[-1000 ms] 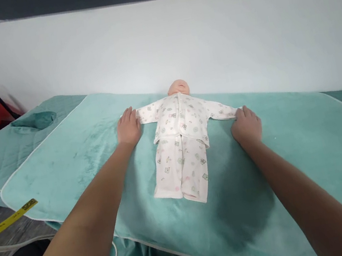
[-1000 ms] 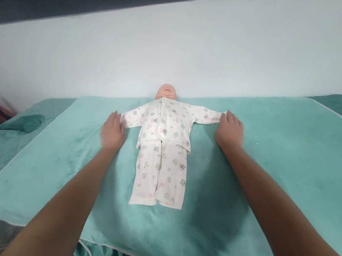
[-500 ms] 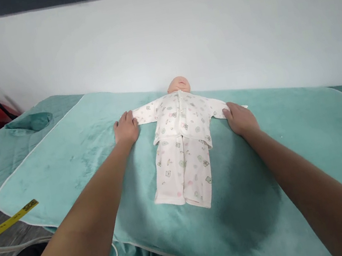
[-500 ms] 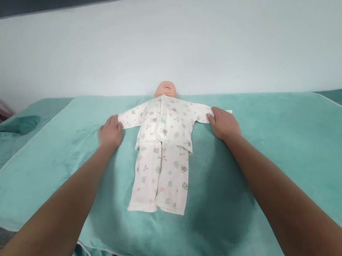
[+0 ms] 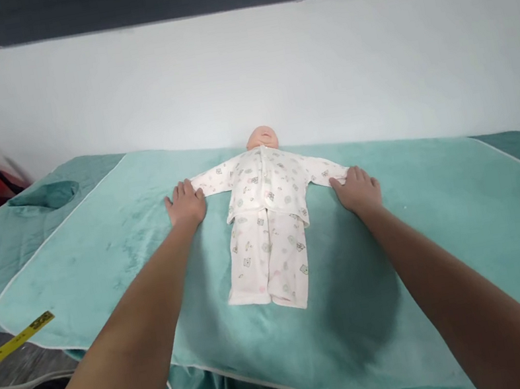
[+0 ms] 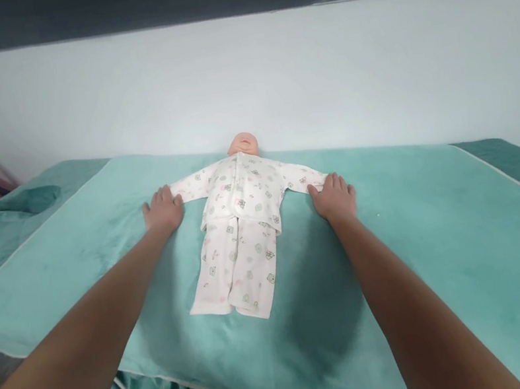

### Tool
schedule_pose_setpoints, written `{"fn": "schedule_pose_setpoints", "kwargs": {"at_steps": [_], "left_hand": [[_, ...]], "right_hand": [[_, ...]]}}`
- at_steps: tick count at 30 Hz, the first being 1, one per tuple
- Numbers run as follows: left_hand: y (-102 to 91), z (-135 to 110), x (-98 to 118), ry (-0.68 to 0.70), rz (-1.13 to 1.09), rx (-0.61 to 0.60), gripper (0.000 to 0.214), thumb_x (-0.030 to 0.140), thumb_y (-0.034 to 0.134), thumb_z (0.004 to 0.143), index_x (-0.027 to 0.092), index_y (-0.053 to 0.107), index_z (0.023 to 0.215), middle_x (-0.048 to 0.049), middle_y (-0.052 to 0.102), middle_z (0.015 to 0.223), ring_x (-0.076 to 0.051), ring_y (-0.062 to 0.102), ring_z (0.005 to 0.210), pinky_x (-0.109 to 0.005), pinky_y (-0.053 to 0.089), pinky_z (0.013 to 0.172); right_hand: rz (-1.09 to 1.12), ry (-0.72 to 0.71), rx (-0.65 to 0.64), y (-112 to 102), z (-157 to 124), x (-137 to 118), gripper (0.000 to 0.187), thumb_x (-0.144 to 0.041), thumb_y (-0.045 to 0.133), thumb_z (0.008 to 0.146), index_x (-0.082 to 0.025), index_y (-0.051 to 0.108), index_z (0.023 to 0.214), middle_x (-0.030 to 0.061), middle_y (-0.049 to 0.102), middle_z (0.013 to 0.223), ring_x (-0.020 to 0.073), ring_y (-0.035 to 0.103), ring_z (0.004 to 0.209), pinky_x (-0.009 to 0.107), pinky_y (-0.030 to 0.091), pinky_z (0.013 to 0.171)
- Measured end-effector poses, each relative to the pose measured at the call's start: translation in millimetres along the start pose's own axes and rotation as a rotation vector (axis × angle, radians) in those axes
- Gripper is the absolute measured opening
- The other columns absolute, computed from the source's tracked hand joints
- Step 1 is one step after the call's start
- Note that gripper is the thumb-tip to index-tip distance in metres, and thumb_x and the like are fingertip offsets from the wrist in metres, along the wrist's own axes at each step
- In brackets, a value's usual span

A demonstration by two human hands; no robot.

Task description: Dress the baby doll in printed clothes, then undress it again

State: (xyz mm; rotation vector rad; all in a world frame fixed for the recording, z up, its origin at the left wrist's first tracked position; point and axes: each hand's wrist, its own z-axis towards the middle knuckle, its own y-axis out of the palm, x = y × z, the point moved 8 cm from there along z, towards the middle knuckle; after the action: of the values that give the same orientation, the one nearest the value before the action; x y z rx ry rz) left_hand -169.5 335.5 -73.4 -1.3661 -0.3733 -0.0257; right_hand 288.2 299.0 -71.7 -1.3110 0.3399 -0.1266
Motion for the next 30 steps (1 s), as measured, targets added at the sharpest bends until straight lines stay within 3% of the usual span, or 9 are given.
{"fn": "schedule_pose_setpoints", "kwargs": {"at_steps": [6, 10, 13, 18, 22, 26, 30], "left_hand": [[-7.1, -19.4, -4.5, -0.026, -0.031, 0.000, 0.067, 0.042, 0.022, 0.097, 0.005, 0.025, 0.153, -0.0179, 0.027, 0.160, -0.029, 0.020, 0.151, -0.055, 0.011, 0.122], [-18.7, -50.7, -4.6, 0.000, -0.071, 0.009, 0.064, 0.042, 0.022, 0.099, 0.007, 0.030, 0.152, -0.0183, 0.027, 0.160, -0.029, 0.021, 0.150, -0.055, 0.014, 0.121], [-24.7, -99.9, 1.6, 0.053, -0.150, -0.005, 0.060, 0.045, 0.020, 0.101, 0.014, 0.037, 0.149, -0.0138, 0.037, 0.156, -0.024, 0.030, 0.148, -0.049, 0.020, 0.121], [-30.6, -224.3, 32.9, 0.293, -0.578, -0.037, 0.050, 0.042, 0.022, 0.103, 0.024, 0.047, 0.142, -0.0074, 0.052, 0.147, -0.018, 0.044, 0.140, -0.047, 0.020, 0.122], [-31.7, -307.4, 42.1, 0.338, -0.583, 0.009, 0.047, 0.033, 0.027, 0.103, 0.024, 0.040, 0.147, -0.0083, 0.049, 0.150, -0.020, 0.040, 0.142, -0.052, 0.023, 0.121], [-30.3, -348.1, 40.1, 0.380, -0.495, 0.060, 0.061, 0.029, 0.042, 0.099, 0.022, 0.020, 0.155, -0.0121, 0.041, 0.154, -0.027, 0.031, 0.147, -0.055, 0.031, 0.117], [-39.7, -343.6, 37.2, 0.368, -0.514, 0.195, 0.062, 0.022, 0.045, 0.096, 0.021, 0.022, 0.154, -0.0153, 0.043, 0.151, -0.028, 0.035, 0.144, -0.053, 0.038, 0.113]], "right_hand": [[-0.009, 0.040, -0.007, -8.9, -25.9, 5.3, 0.073, -0.052, 0.026, 0.097, 0.001, 0.034, 0.147, 0.0268, 0.038, 0.152, 0.0338, 0.031, 0.144, 0.051, 0.024, 0.114], [-0.001, -0.003, -0.022, -18.0, -52.8, 1.2, 0.072, -0.051, 0.027, 0.098, 0.000, 0.031, 0.149, 0.0254, 0.036, 0.154, 0.0334, 0.030, 0.145, 0.050, 0.026, 0.115], [0.035, -0.142, -0.061, -20.1, -89.9, -11.7, 0.069, -0.052, 0.032, 0.097, -0.006, 0.035, 0.149, 0.0196, 0.037, 0.156, 0.0299, 0.034, 0.144, 0.046, 0.029, 0.115], [0.217, -0.568, -0.034, -30.6, -195.6, -62.8, 0.067, -0.053, 0.043, 0.095, -0.016, 0.033, 0.151, 0.0125, 0.041, 0.155, 0.0267, 0.043, 0.139, 0.045, 0.035, 0.112], [0.265, -0.719, 0.061, -41.6, -276.3, -96.9, 0.059, -0.037, 0.043, 0.097, -0.018, 0.030, 0.152, 0.0111, 0.050, 0.149, 0.0239, 0.044, 0.138, 0.045, 0.033, 0.113], [0.294, -0.678, 0.163, -45.6, -316.9, -108.4, 0.062, -0.036, 0.048, 0.095, -0.015, 0.031, 0.151, 0.0137, 0.052, 0.146, 0.0274, 0.046, 0.135, 0.045, 0.035, 0.107], [0.352, -0.502, 0.208, -46.4, -310.8, -104.1, 0.048, -0.041, 0.052, 0.094, -0.019, 0.049, 0.136, 0.0125, 0.065, 0.127, 0.0299, 0.055, 0.118, 0.044, 0.042, 0.095]]}}
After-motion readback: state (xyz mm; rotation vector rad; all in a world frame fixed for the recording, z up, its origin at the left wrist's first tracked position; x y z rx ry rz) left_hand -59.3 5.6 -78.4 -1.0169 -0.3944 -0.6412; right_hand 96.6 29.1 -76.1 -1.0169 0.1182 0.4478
